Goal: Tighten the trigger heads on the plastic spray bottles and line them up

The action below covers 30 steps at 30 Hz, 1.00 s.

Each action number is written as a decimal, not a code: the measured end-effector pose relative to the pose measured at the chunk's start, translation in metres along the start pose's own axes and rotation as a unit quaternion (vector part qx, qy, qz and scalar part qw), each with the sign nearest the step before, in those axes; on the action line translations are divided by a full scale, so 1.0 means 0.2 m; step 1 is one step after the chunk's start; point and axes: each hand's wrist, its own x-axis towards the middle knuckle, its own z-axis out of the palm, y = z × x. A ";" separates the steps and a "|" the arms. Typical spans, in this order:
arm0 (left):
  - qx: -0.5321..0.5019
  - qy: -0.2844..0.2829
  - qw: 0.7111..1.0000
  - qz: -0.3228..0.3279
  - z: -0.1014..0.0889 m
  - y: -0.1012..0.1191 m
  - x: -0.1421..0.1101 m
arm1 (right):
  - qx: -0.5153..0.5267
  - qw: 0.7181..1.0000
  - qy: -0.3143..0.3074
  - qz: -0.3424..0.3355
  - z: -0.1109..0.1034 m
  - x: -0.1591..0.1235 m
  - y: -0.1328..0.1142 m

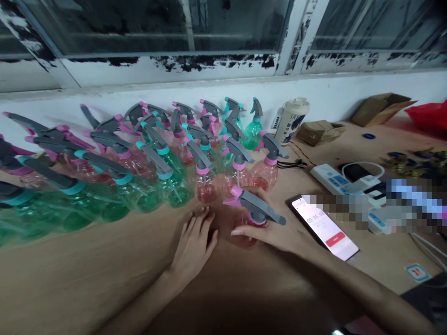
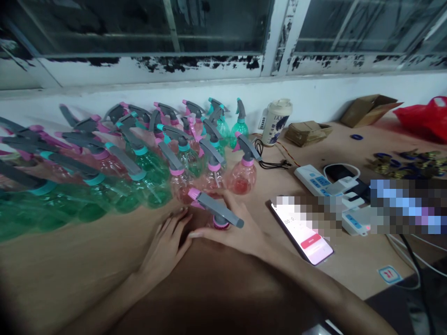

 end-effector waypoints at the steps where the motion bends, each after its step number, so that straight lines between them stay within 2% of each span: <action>1: -0.001 0.000 1.000 0.001 0.00 0.00 0.00 | -0.007 1.000 -0.005 -0.007 0.00 0.01 0.00; 4: -0.004 0.001 1.000 -0.002 0.00 0.00 0.00 | -0.043 0.999 -0.019 -0.022 0.00 0.04 -0.01; 6: -0.006 0.005 1.000 -0.004 0.01 0.00 0.00 | -0.052 0.999 -0.013 -0.009 0.00 0.04 -0.02; 9: -0.009 0.008 1.000 -0.001 0.01 0.00 0.00 | -0.026 0.999 -0.007 0.044 -0.01 0.02 -0.01; 13: -0.005 0.011 1.000 -0.006 0.01 0.00 0.00 | 0.054 0.985 0.002 0.161 -0.04 -0.03 0.03; 19: -0.006 0.002 1.000 -0.007 0.02 -0.01 0.00 | 0.088 0.974 0.014 0.206 -0.13 -0.08 0.08; 26: -0.009 0.010 1.000 0.003 0.02 -0.02 0.00 | 0.277 0.923 -0.056 0.262 -0.18 -0.05 0.04; 30: -0.016 0.012 1.000 0.003 0.01 -0.02 0.00 | 0.369 0.894 -0.046 0.250 -0.15 -0.03 0.09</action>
